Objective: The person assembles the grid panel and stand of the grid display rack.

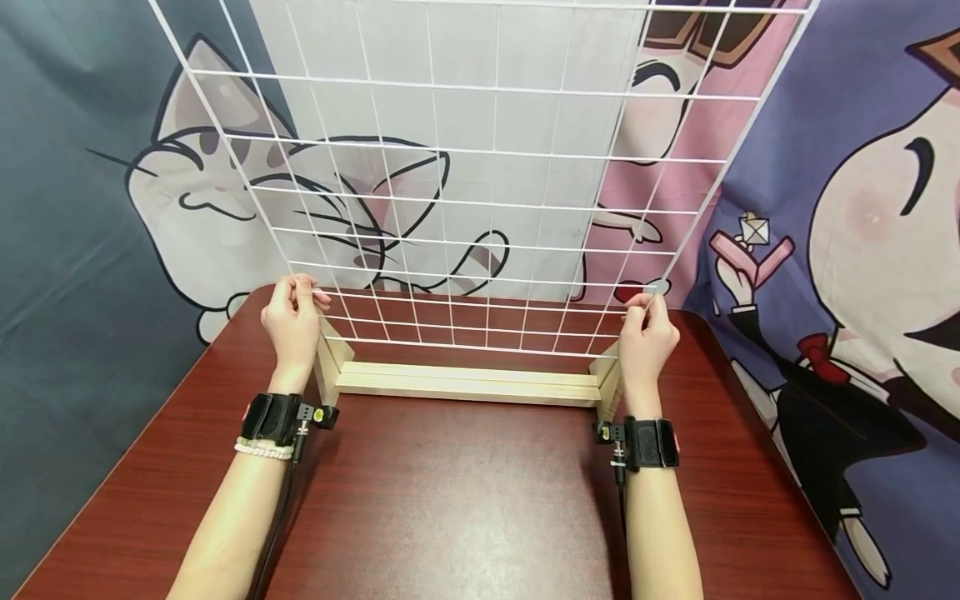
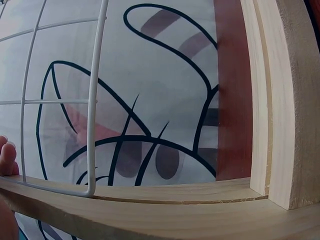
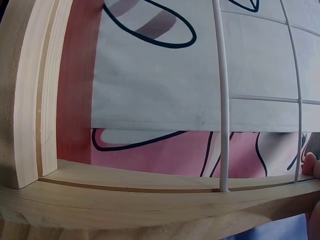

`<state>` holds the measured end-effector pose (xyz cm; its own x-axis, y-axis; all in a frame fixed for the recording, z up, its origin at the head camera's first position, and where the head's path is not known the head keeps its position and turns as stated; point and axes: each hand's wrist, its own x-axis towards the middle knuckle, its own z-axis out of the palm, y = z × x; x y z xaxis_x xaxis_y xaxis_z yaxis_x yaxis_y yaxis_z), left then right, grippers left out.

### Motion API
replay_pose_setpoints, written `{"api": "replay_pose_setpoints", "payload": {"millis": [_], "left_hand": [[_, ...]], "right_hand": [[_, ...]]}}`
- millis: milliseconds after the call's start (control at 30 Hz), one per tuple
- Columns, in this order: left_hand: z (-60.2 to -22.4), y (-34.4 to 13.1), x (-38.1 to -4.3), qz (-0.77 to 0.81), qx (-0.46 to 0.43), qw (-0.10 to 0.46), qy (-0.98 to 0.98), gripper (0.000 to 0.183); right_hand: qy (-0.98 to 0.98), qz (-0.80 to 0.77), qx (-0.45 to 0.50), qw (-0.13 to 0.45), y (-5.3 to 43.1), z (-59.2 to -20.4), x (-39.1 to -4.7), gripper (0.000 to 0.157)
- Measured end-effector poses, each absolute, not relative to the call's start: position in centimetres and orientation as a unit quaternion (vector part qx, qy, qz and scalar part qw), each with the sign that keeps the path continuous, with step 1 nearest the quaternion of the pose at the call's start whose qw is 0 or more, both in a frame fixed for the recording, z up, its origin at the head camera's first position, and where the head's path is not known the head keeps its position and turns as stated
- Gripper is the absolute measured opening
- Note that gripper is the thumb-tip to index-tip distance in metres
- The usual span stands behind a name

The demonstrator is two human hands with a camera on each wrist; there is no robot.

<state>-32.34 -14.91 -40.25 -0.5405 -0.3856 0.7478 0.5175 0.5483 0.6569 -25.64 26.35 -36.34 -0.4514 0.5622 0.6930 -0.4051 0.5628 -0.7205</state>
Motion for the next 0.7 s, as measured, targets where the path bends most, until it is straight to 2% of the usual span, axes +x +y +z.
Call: {"api": "replay_pose_setpoints", "payload": {"millis": [300, 533, 700], "left_hand": [[-40.0, -14.7, -32.3, -0.483, -0.043, 0.479, -0.731, 0.026], [-39.9, -14.7, -32.3, -0.49, -0.044, 0.477, -0.728, 0.027], [-40.1, -14.8, -32.4, -0.492, -0.035, 0.477, -0.727, 0.028]], "right_hand": [[-0.716, 0.469, -0.056, 0.515, 26.4, -36.0, -25.5, 0.021], [-0.733, 0.446, -0.068, 0.508, 28.8, -38.3, -27.6, 0.022], [-0.734, 0.453, -0.077, 0.5, 28.6, -38.4, -27.6, 0.022]]}}
